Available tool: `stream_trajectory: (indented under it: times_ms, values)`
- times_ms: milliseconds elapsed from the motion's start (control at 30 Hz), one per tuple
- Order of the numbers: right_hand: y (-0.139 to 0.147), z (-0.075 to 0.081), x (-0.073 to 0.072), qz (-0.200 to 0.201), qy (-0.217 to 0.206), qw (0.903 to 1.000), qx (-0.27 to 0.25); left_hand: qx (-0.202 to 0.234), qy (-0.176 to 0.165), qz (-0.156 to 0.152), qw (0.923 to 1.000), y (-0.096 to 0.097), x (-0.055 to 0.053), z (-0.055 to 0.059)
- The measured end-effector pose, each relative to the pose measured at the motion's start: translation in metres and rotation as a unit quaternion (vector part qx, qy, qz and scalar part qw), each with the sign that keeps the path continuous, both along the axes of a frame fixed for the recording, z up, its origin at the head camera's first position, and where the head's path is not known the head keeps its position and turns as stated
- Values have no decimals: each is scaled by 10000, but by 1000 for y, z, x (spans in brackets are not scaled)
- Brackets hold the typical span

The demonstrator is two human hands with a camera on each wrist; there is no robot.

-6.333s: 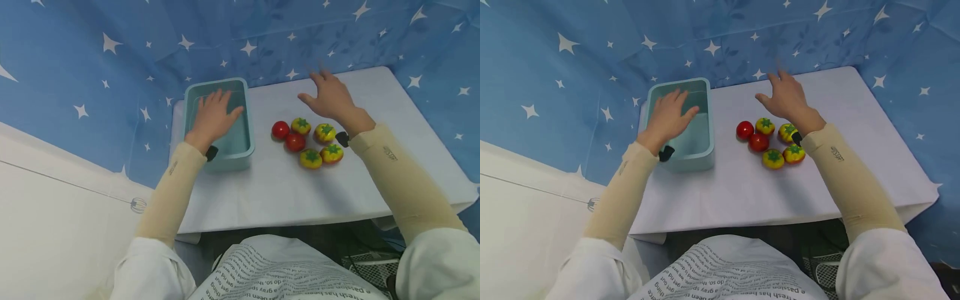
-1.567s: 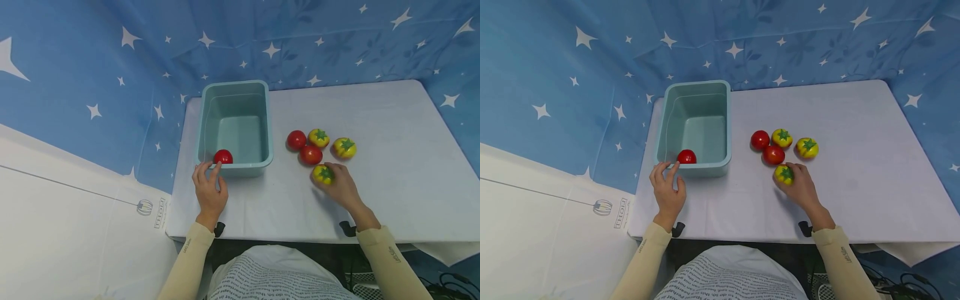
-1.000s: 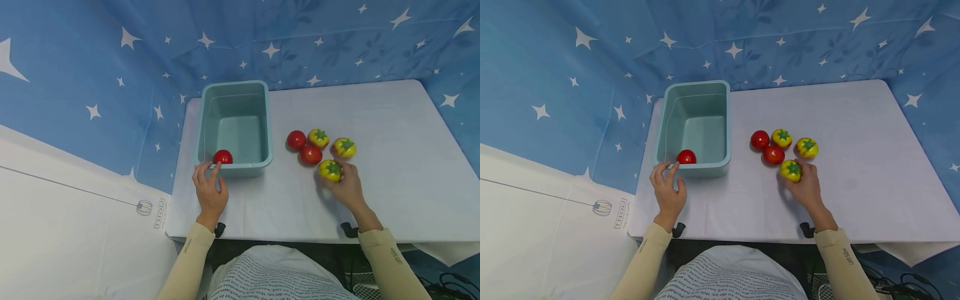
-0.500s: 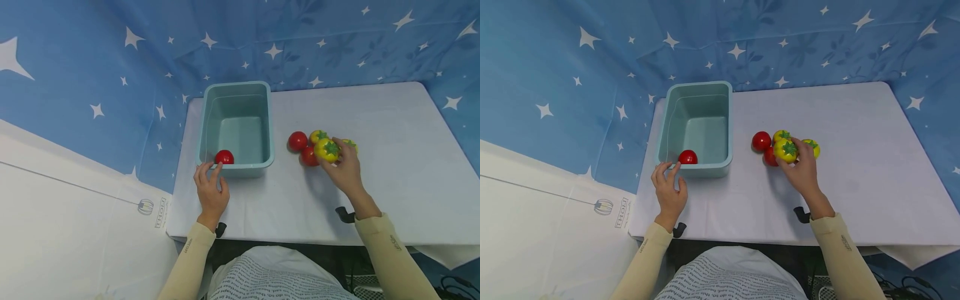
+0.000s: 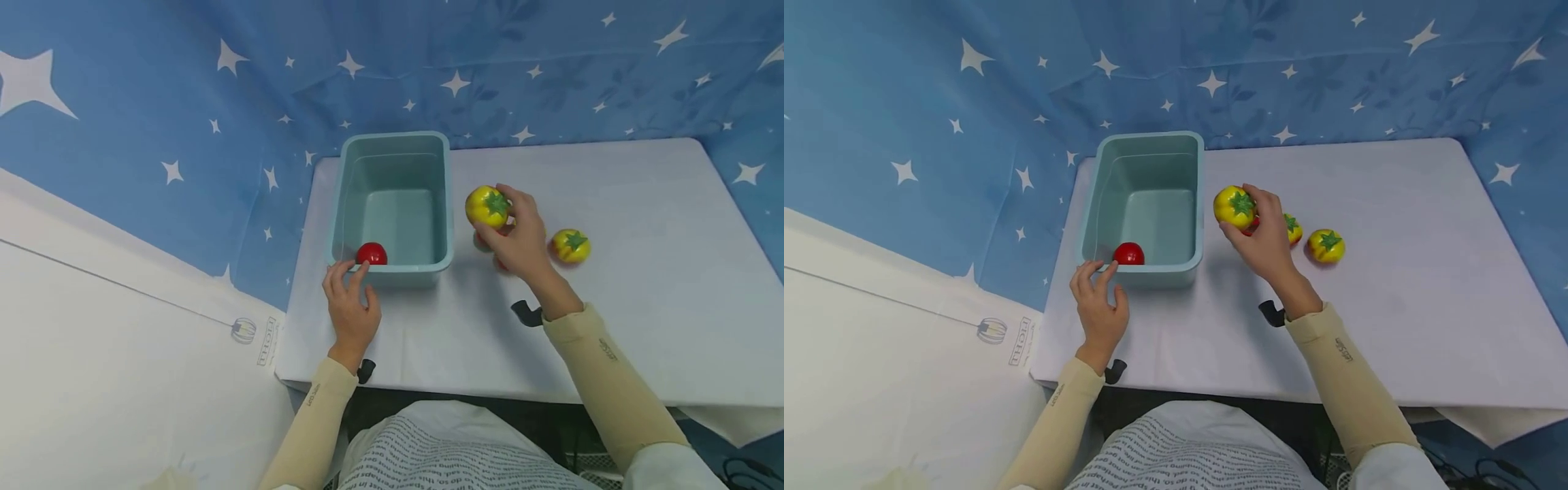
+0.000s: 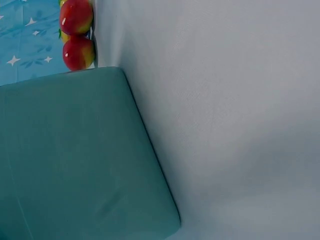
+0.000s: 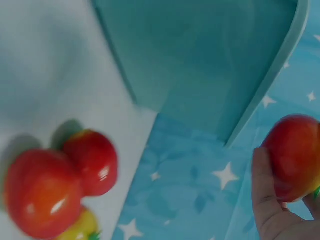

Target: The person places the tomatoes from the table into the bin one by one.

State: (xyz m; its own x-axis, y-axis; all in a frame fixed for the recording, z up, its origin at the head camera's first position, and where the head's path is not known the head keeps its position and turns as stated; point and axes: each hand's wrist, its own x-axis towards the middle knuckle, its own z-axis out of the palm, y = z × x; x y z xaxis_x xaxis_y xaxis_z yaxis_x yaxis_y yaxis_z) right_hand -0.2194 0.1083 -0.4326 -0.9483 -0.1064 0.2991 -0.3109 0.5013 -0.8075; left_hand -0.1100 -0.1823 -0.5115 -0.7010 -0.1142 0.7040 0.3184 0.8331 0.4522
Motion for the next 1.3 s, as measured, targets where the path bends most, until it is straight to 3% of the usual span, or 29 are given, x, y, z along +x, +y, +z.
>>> stream_trajectory:
  times_ms: [233, 367, 600, 900, 1067, 1300]
  values:
    - [-26, 16, 0, 277, -7, 9995, -178, -16, 74, -11, 10000, 0, -1, 0]
    - [-40, 19, 0, 438, 271, 9986, -101, 17, 64, -48, 10000, -1, 0, -1]
    - [-64, 20, 3, 944, 284, 9951, 18, 60, 66, -148, 9999, -4, 0, -2]
    - [-86, 13, 9, 1596, 59, 9847, 703, 35, 147, -240, 9996, -5, -2, -2]
    - [-93, 9, 16, 1872, -74, 9732, 1332, 24, 179, -255, 9995, -5, -3, -3]
    - [-98, 6, 20, 1939, -22, 9647, 1783, -2, 151, -232, 9996, -5, -2, -3]
